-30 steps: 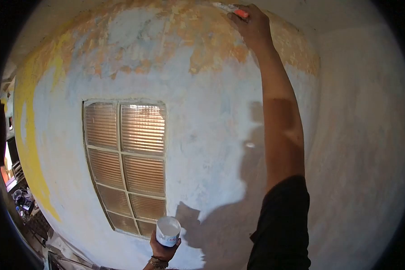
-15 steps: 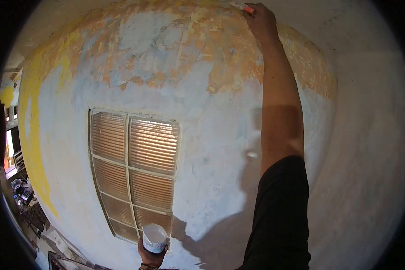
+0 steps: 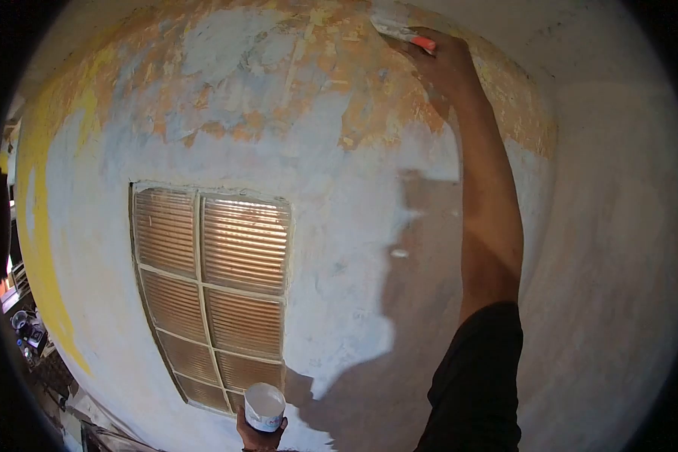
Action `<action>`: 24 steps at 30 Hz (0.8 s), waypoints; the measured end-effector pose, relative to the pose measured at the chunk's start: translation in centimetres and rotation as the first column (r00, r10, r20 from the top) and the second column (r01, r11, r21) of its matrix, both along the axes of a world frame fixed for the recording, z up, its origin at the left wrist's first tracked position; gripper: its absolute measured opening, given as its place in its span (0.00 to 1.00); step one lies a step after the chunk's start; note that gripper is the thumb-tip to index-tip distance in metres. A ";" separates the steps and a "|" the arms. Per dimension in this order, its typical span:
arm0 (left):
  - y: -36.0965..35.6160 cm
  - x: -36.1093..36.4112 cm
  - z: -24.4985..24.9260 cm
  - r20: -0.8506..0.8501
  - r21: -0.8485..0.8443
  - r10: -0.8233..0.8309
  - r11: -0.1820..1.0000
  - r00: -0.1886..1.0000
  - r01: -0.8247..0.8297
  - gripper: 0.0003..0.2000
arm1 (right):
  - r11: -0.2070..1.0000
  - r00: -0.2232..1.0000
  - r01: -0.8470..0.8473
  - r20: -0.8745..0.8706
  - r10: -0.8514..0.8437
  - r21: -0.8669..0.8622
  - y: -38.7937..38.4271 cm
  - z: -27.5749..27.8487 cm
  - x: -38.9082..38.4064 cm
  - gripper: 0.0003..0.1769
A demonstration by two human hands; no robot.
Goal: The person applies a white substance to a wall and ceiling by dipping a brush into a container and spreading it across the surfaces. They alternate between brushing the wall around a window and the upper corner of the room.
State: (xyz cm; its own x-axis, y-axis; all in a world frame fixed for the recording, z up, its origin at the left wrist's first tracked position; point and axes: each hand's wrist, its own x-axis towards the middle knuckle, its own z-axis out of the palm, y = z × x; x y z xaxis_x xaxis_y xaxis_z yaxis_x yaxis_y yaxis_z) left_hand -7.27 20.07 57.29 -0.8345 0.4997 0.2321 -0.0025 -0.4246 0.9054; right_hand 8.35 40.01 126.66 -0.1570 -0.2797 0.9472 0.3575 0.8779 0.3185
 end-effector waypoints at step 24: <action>-2.1 -0.6 -6.1 0.132 0.091 -0.224 0.973 0.966 0.213 0.31 | 1.000 0.986 0.017 0.168 -0.018 0.008 -1.2 -12.2 1.1 0.18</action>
State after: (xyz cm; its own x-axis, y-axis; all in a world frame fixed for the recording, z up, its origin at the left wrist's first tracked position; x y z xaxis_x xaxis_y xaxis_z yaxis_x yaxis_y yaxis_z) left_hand -7.86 17.96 51.22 -0.7339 0.6591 0.1644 -0.2274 -0.4664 0.8548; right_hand 9.44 38.80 114.45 -0.3191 -0.2816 0.9049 0.3133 0.8698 0.3811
